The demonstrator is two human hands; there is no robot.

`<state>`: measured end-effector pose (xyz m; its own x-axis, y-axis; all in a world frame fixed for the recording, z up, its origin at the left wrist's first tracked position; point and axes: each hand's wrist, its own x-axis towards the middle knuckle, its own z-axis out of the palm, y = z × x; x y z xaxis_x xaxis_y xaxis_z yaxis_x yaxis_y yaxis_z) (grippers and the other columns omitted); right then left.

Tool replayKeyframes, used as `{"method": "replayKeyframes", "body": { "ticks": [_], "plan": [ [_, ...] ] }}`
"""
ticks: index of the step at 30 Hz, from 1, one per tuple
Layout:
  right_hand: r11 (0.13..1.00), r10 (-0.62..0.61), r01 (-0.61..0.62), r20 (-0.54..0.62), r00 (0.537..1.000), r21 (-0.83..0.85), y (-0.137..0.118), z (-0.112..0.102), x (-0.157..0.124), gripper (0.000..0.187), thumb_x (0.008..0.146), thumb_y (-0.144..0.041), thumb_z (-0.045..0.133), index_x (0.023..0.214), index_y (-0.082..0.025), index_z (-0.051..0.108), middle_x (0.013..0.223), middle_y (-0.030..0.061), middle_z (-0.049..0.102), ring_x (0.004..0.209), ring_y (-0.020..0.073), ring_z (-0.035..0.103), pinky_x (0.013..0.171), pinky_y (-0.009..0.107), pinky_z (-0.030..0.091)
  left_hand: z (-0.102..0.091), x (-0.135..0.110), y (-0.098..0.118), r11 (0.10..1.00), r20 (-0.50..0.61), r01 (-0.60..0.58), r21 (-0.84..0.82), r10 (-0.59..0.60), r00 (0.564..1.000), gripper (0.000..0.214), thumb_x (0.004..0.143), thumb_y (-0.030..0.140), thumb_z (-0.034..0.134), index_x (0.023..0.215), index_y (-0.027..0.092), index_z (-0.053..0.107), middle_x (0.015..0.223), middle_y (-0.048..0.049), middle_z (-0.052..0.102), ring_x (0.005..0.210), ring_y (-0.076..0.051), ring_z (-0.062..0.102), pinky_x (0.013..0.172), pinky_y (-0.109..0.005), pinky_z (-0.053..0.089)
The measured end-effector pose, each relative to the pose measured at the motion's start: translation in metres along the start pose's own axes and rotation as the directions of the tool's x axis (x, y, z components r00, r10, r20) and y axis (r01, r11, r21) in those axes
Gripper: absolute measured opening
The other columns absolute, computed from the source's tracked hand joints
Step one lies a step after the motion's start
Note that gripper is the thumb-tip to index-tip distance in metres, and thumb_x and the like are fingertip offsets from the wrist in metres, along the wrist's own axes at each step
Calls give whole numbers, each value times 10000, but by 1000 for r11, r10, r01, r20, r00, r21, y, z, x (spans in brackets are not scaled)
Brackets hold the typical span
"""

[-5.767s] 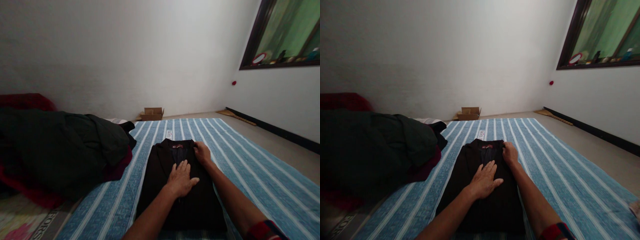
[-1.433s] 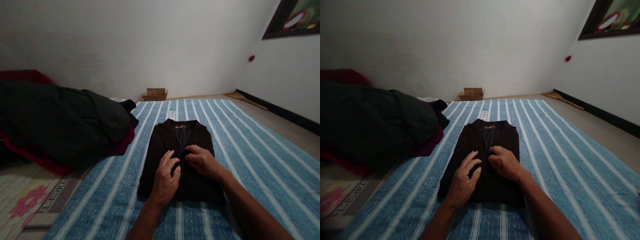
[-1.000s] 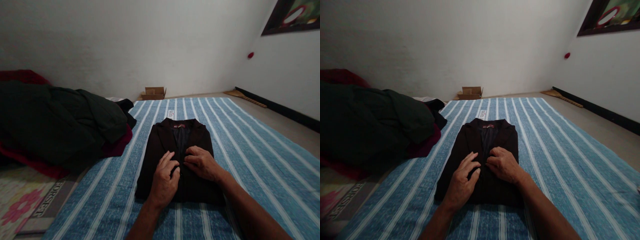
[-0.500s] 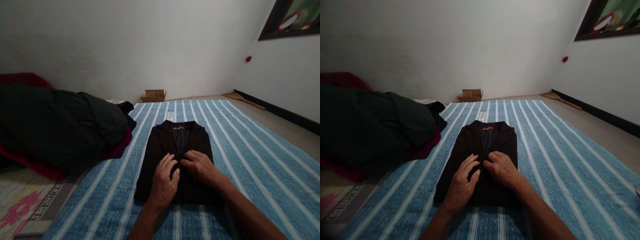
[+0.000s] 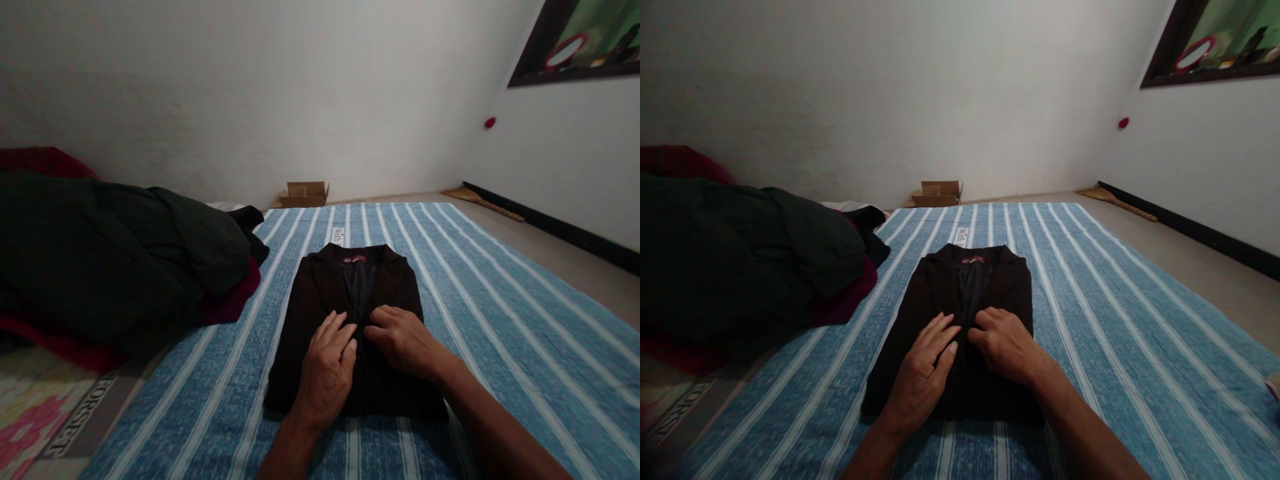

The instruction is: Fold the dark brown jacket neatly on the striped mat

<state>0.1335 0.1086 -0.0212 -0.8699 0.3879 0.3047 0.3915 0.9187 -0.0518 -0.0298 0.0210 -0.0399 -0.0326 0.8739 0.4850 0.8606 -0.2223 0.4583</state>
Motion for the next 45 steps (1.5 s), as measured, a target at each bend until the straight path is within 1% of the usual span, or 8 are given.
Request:
{"method": "replayKeyframes", "body": {
  "ticks": [6, 12, 23, 26, 32, 34, 38, 45],
  "plan": [
    [1000, 12, -12, 12, 1000, 22, 0, -1, 1, 152, 884, -194, 486, 776, -200, 593, 759, 23, 515, 724, 162, 421, 649, 291, 315, -1, 3, 3, 995, 126, -63, 78, 53, 991, 317, 883, 171, 389, 1116, 174, 603, 1237, -73, 584, 1254, -236, 417, 998, -467, 411],
    [996, 36, -36, 12, 999, 78, 2, 1, 0, 141, 863, -188, 492, 780, -201, 606, 772, 24, 516, 734, 157, 434, 652, 286, 329, -5, 6, 11, 994, 250, -19, 110, -10, 968, 302, 887, 217, 409, 1134, 213, 582, 1272, -64, 559, 1268, -243, 395, 1013, -529, 342],
    [965, 108, -77, -112, 988, 251, 8, 7, 1, 179, 843, -138, 494, 693, -187, 579, 744, 22, 547, 744, 137, 500, 663, 252, 389, -6, 6, 14, 993, 328, -14, 119, -27, 944, 317, 857, 321, 491, 1163, 277, 563, 1336, -38, 501, 1298, -280, 336, 1020, -581, 271],
    [953, 194, -138, -192, 962, 270, 13, 15, 1, 173, 854, -144, 480, 731, -190, 592, 763, 31, 569, 759, 144, 516, 667, 252, 412, -6, 6, 14, 993, 326, -12, 121, -28, 945, 297, 859, 324, 487, 1138, 269, 573, 1330, -37, 507, 1297, -278, 337, 1020, -582, 270],
    [943, 327, -262, -438, 837, 205, 25, 28, 3, 157, 873, -200, 471, 841, -193, 625, 874, 81, 614, 879, 201, 542, 767, 328, 452, -8, 7, 16, 990, 338, -17, 139, -31, 941, 276, 855, 324, 493, 1106, 258, 590, 1323, -46, 512, 1288, -290, 346, 1010, -596, 272],
    [944, 329, -285, -428, 842, 166, 27, 30, 4, 134, 865, -240, 504, 888, -191, 626, 945, 93, 615, 957, 222, 532, 824, 357, 442, -7, 7, 16, 990, 329, -24, 138, -23, 944, 278, 851, 319, 501, 1108, 258, 592, 1315, -49, 517, 1283, -287, 352, 1011, -589, 276],
    [910, 413, -407, -280, 867, 83, 29, 34, 5, 153, 853, -312, 540, 884, -185, 620, 966, 100, 609, 961, 236, 532, 838, 381, 431, -5, 7, 14, 989, 301, -50, 138, 7, 954, 272, 845, 315, 511, 1098, 265, 598, 1299, -46, 530, 1272, -279, 365, 1013, -573, 287],
    [858, 506, -512, -242, 828, 39, 32, 36, 3, 151, 852, -309, 543, 802, -188, 619, 947, 100, 607, 964, 252, 529, 825, 380, 422, -7, 8, 13, 987, 331, -45, 152, -8, 944, 286, 857, 322, 490, 1120, 266, 585, 1321, -44, 513, 1282, -289, 355, 1007, -590, 283]
  ]
}}
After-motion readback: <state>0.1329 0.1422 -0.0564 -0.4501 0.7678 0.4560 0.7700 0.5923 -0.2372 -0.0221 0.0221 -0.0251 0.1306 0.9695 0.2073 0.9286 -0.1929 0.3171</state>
